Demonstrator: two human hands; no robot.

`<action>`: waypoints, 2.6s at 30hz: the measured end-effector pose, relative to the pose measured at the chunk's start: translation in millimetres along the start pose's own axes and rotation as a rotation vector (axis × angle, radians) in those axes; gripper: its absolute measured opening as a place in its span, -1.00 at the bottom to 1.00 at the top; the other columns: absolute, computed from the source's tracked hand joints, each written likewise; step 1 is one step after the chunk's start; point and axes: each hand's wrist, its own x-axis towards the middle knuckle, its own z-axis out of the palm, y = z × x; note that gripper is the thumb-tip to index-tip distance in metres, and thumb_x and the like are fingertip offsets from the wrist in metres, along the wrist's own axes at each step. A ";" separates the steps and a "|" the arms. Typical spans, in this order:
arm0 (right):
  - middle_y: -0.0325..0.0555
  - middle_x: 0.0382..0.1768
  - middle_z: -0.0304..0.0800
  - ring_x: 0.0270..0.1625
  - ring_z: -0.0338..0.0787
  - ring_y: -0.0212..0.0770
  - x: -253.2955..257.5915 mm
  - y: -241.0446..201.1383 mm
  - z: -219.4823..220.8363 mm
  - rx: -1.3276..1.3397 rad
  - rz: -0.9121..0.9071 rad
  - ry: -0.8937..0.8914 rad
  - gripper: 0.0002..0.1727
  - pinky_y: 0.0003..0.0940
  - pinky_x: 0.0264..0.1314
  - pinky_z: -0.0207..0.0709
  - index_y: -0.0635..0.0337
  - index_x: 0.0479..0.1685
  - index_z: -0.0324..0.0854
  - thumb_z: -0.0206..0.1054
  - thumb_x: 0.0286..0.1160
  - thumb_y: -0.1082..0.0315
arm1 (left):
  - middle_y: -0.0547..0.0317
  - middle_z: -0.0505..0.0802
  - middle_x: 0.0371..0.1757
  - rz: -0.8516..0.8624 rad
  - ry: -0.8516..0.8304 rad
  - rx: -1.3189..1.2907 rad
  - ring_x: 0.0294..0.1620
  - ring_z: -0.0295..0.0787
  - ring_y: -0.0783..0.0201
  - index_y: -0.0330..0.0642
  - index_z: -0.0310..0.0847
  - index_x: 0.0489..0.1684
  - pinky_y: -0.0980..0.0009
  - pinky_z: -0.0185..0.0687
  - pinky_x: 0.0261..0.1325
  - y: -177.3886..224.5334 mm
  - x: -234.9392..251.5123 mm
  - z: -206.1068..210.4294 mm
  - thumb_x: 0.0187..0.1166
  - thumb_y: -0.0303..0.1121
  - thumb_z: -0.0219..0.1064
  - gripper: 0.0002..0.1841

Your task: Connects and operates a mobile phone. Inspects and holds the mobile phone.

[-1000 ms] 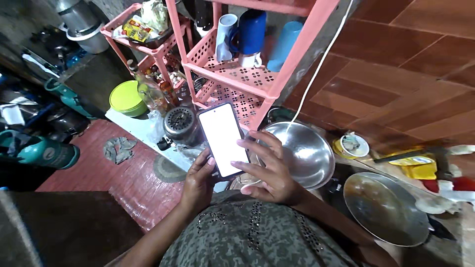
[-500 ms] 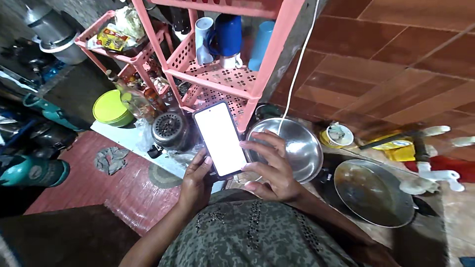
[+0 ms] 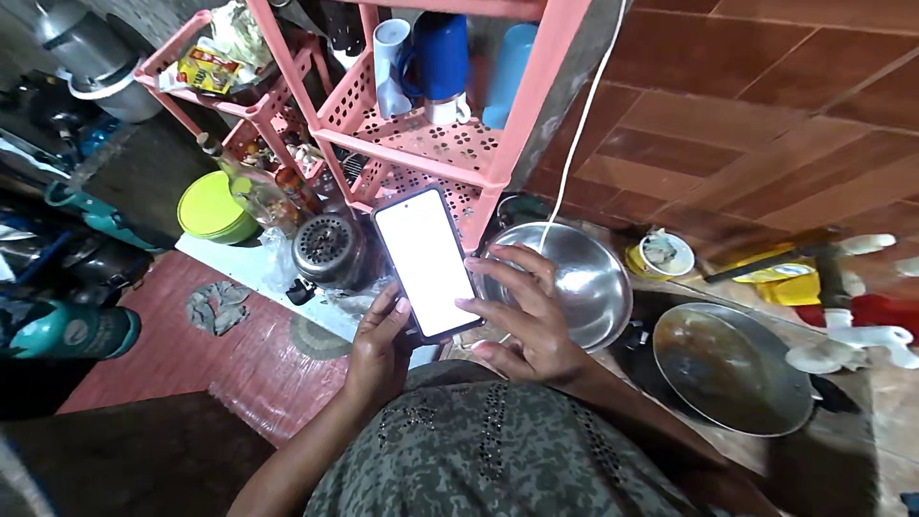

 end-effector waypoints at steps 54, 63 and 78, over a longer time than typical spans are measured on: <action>-0.01 0.65 0.48 0.79 0.20 0.14 -5.0 -26.5 11.0 0.074 -0.056 -0.050 -0.36 0.25 0.82 -0.05 -0.03 0.32 0.76 0.04 0.71 -0.28 | -0.18 0.84 0.15 0.091 0.053 -0.043 0.05 0.90 -0.03 -0.15 0.56 0.49 -0.04 0.84 0.11 -3.4 -52.8 -4.9 0.76 -0.45 0.09 -0.63; 0.00 0.68 0.43 0.82 0.14 0.15 -6.0 -25.0 10.1 0.114 -0.079 -0.097 -0.31 0.25 0.82 -0.08 -0.10 0.39 0.73 -0.15 0.78 -0.29 | -0.15 0.85 0.12 0.101 0.083 0.001 0.02 0.90 0.01 -0.15 0.51 0.54 0.00 0.84 0.11 -6.0 -60.1 -0.3 0.76 -0.45 0.09 -0.60; -0.03 0.56 0.58 0.83 0.15 0.15 -14.2 -21.4 5.3 0.203 -0.133 -0.043 -0.31 0.26 0.87 -0.15 -0.05 -0.11 0.83 -0.18 0.81 -0.26 | -0.18 0.84 0.14 0.090 0.076 0.013 0.05 0.90 -0.06 -0.16 0.53 0.51 -0.08 0.84 0.10 -4.8 -55.3 5.0 0.78 -0.45 0.03 -0.61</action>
